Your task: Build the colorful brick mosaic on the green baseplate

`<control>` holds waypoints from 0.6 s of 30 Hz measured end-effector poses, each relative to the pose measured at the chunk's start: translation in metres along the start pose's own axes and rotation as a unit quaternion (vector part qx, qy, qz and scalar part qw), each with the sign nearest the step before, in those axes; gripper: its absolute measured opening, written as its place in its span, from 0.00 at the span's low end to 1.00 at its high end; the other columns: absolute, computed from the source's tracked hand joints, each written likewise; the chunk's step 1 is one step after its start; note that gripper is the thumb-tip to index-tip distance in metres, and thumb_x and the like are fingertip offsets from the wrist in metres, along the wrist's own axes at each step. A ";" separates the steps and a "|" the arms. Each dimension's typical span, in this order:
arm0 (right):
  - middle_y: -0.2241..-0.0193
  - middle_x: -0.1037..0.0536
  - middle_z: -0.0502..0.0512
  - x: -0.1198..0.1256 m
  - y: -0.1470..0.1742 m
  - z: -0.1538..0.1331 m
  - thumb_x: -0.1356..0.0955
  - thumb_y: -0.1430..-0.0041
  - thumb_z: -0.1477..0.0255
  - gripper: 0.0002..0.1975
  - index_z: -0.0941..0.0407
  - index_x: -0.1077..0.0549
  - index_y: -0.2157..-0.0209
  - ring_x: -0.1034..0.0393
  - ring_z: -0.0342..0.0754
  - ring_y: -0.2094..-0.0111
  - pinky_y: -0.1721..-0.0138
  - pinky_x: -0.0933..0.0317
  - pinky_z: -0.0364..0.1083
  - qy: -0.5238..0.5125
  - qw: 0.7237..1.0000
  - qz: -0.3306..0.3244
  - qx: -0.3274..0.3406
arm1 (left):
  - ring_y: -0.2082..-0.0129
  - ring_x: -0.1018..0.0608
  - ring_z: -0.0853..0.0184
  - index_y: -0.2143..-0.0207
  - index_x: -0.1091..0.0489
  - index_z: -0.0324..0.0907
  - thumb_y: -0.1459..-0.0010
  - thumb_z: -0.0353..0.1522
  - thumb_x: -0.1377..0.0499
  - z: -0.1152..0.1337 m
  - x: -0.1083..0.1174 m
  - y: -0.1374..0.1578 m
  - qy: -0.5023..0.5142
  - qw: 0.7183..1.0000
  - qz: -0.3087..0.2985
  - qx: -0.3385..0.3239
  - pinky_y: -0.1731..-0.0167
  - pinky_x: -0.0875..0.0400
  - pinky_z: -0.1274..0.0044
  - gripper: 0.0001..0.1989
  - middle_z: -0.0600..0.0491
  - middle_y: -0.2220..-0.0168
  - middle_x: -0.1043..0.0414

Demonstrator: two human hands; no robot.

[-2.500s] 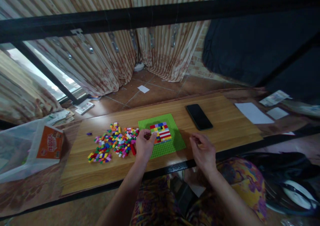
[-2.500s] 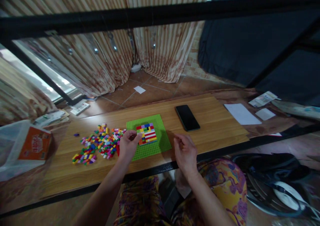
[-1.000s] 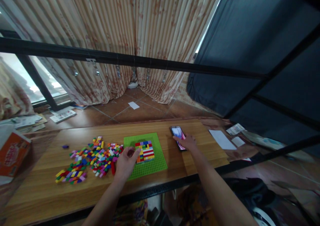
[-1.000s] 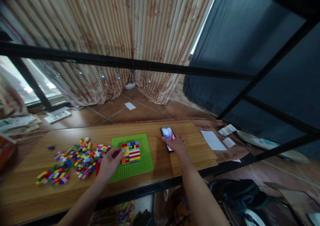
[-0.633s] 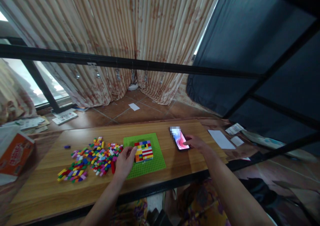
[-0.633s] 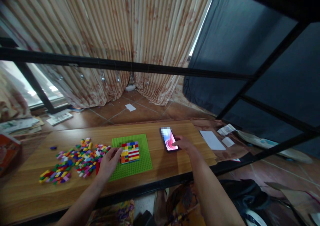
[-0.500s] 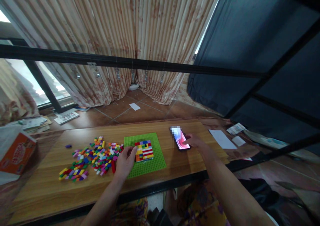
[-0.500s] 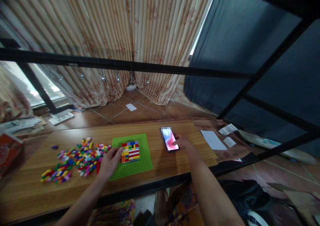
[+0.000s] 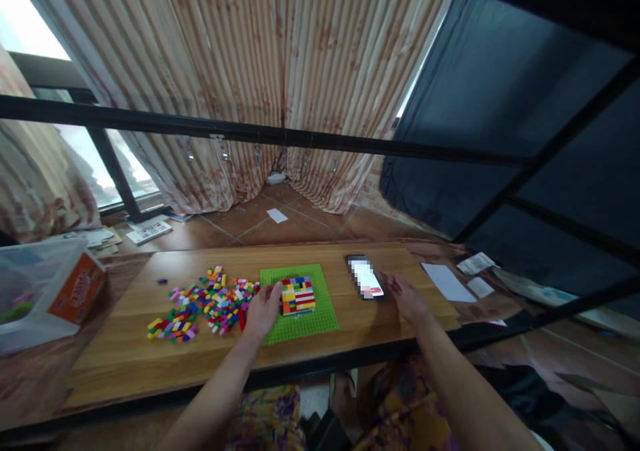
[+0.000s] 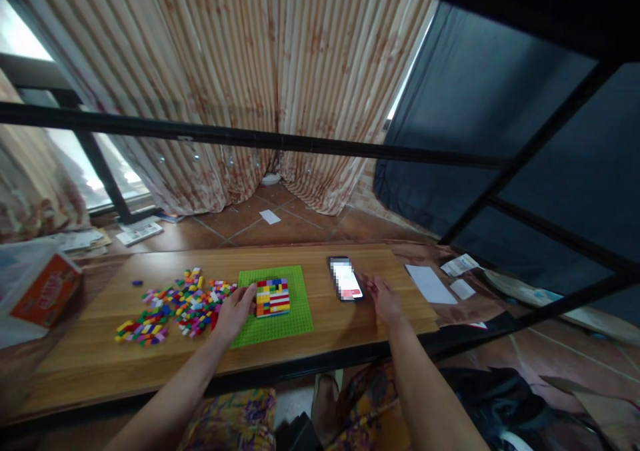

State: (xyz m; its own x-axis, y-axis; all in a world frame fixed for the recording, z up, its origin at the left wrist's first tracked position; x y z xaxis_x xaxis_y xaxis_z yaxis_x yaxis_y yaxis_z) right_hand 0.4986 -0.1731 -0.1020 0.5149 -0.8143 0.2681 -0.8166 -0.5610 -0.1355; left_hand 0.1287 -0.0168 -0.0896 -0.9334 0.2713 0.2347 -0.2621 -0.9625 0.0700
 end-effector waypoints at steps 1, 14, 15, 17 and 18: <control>0.73 0.23 0.55 0.006 0.007 0.002 0.36 0.44 0.53 0.18 0.54 0.29 0.71 0.25 0.52 0.67 0.66 0.28 0.52 -0.019 1.000 0.024 -0.009 | 0.75 0.24 0.62 0.73 0.30 0.41 0.48 0.52 0.45 0.003 0.002 0.001 0.012 1.000 -0.001 0.001 0.75 0.32 0.74 0.23 0.50 0.76 0.26; 0.69 0.19 0.61 0.105 0.122 0.017 0.33 0.56 0.55 0.20 0.55 0.22 0.69 0.25 0.61 0.65 0.63 0.33 0.54 0.229 0.969 0.062 -0.060 | 0.72 0.26 0.65 0.67 0.27 0.39 0.50 0.45 0.39 -0.005 0.046 0.107 0.063 0.993 -0.089 -0.049 0.70 0.29 0.75 0.18 0.52 0.73 0.27; 0.66 0.19 0.62 0.108 0.127 0.015 0.35 0.53 0.54 0.21 0.55 0.21 0.68 0.25 0.62 0.61 0.59 0.34 0.55 0.293 0.954 0.024 -0.053 | 0.71 0.25 0.65 0.67 0.27 0.39 0.50 0.45 0.39 -0.010 0.048 0.115 0.064 0.992 -0.098 -0.041 0.70 0.29 0.75 0.18 0.52 0.73 0.27; 0.62 0.19 0.63 0.111 0.135 0.007 0.39 0.48 0.53 0.24 0.56 0.21 0.67 0.26 0.63 0.56 0.55 0.36 0.54 0.369 0.927 -0.030 -0.052 | 0.69 0.24 0.64 0.66 0.27 0.39 0.50 0.45 0.39 -0.021 0.054 0.124 0.061 0.992 -0.106 -0.028 0.69 0.28 0.75 0.18 0.51 0.72 0.27; 0.62 0.19 0.63 0.112 0.138 0.002 0.41 0.46 0.53 0.25 0.56 0.21 0.66 0.26 0.62 0.56 0.55 0.36 0.54 0.392 0.917 -0.048 -0.061 | 0.69 0.24 0.63 0.66 0.27 0.39 0.50 0.45 0.39 -0.026 0.059 0.126 0.055 0.993 -0.105 -0.024 0.69 0.28 0.75 0.18 0.51 0.71 0.27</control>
State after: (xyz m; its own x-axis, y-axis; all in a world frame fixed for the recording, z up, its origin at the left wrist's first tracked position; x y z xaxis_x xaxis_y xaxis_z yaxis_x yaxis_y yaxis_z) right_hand 0.4439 -0.3420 -0.0925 0.2796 -0.3775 0.8828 -0.8251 -0.5647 0.0198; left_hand 0.0341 -0.1226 -0.0922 -0.8772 0.4667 0.1127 -0.4629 -0.8844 0.0596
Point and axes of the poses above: each hand's wrist, its own y-axis away from the middle knuckle, its own x-axis out of the back of the hand, z = x × y, the point moved 3 cm from there along -y, towards the middle knuckle
